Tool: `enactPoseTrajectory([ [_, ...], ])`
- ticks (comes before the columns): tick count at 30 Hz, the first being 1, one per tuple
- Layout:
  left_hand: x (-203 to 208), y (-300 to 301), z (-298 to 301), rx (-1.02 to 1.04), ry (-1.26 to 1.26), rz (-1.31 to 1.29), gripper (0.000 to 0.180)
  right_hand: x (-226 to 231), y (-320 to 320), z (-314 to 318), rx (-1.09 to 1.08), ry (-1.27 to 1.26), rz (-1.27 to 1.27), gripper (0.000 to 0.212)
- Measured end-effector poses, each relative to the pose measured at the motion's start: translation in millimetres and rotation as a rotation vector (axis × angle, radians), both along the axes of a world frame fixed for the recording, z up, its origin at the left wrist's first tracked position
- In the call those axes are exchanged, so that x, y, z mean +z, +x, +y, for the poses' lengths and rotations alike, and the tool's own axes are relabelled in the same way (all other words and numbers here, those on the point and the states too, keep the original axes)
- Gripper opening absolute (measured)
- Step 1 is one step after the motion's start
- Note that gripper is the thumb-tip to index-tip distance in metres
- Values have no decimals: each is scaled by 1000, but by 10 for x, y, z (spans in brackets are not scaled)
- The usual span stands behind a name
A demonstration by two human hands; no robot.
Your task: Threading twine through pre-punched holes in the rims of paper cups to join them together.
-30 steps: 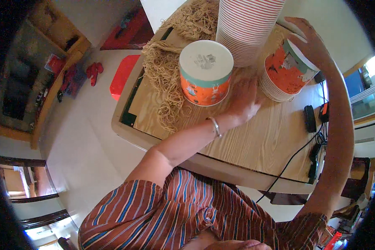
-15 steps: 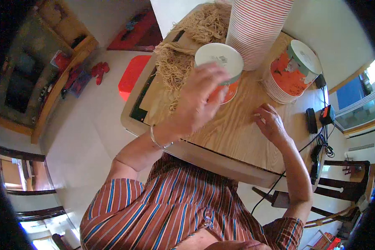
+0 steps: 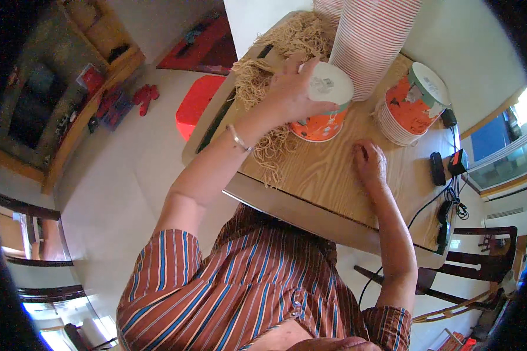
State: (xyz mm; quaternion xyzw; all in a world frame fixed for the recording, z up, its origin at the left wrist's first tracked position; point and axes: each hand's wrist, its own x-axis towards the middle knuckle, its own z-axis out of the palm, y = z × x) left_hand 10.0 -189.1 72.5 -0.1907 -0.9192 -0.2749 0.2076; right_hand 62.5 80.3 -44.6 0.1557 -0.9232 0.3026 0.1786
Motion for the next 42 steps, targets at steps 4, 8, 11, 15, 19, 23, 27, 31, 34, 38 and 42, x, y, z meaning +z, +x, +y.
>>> enactPoseTrajectory([
  [4,9,-118,93,6,-75,-95,114,46,10,-40,-11,-47,-37,18],
  [8,12,-185,144,-45,-84,-129,119,2,-21,-11,-66,-69,-59,19],
  [11,-38,-214,162,-50,-85,-134,120,-35,-56,39,-37,-50,-42,18],
  [15,-18,-223,165,-37,-49,-89,116,26,-36,-4,-32,-57,-78,18],
  [19,18,-331,161,-81,68,35,109,-16,-64,56,-29,-65,-31,18],
  [23,354,-186,61,-239,478,-187,103,-56,-92,87,-79,-109,-112,23],
  [27,402,233,38,-472,1111,-629,81,92,-21,80,21,-849,-240,42],
  [31,-5,378,100,-648,1446,-961,69,620,273,-26,142,-1126,-304,47],
  [34,-393,533,148,-681,1587,-1141,70,918,449,-35,106,-990,-287,40],
  [38,-614,802,396,-747,1799,-1342,71,893,432,124,-216,-434,-68,31],
  [42,-925,970,320,-651,1374,-1266,56,1106,469,424,-229,-288,-203,32],
])
